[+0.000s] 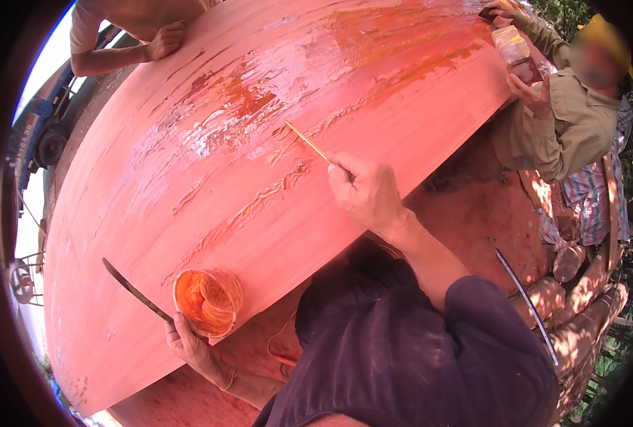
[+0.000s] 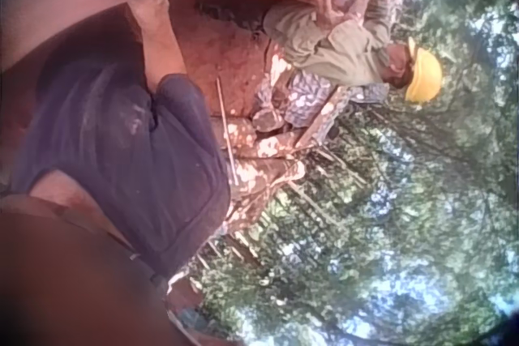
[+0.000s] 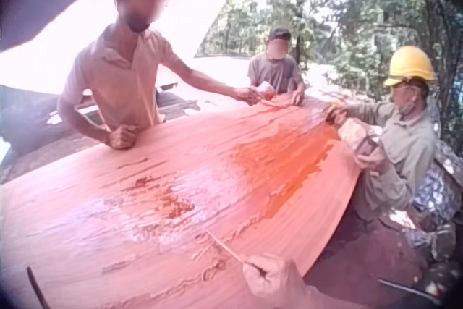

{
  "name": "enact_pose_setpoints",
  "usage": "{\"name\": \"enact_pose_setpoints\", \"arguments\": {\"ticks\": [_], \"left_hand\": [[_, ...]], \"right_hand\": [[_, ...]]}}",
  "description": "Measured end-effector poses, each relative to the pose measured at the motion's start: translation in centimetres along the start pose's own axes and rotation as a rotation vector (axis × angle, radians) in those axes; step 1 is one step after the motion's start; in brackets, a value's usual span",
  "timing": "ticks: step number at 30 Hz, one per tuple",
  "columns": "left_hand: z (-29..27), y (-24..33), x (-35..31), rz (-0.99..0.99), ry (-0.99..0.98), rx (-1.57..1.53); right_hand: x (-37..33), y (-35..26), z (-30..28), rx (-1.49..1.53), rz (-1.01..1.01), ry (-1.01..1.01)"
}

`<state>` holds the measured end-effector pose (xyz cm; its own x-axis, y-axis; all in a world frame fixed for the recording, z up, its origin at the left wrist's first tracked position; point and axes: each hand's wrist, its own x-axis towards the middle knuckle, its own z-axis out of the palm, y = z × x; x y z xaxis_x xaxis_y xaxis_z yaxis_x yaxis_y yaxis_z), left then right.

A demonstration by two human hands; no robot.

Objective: The person repeatedly scoops orange resin from a small container with a wooden stick and spreads it in thin lines across a large pink curved surface. Other workers are visible nearby performing similar spreading actions on the same surface.

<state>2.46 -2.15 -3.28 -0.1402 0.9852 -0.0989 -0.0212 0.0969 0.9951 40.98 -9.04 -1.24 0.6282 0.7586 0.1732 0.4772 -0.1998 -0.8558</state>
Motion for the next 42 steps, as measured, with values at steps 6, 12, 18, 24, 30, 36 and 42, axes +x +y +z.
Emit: {"name": "enact_pose_setpoints", "arguments": {"ticks": [6,12,18,24,30,36,42], "left_hand": [[-0.2,0.0,0.0,0.007,-0.02,0.022],[-0.4,-0.1,0.1,0.011,-0.03,0.028],[-0.6,-0.1,0.1,-0.016,-0.008,0.013],[-0.5,-0.4,0.2,-0.003,-0.01,-0.016],[-1.0,-0.4,0.4,-0.01,-0.055,-0.029],[-0.1,0.0,0.2,-0.01,-0.015,-0.029],[0.2,0.4,0.3,0.003,-0.044,-0.04]], "right_hand": [[0.7,0.8,0.4,-0.051,-0.085,-0.052],[-0.2,0.5,1.6,-0.026,-0.114,-0.066],[-1.9,-1.3,3.0,-0.455,-0.249,-0.088],[-2.8,-2.2,4.9,-0.281,-0.288,-0.12],[-0.7,-1.5,1.9,0.068,0.01,-0.013],[0.2,-0.3,0.5,0.0,0.06,-0.041],[-0.2,-0.3,2.5,-0.108,-0.144,-0.019]]}}
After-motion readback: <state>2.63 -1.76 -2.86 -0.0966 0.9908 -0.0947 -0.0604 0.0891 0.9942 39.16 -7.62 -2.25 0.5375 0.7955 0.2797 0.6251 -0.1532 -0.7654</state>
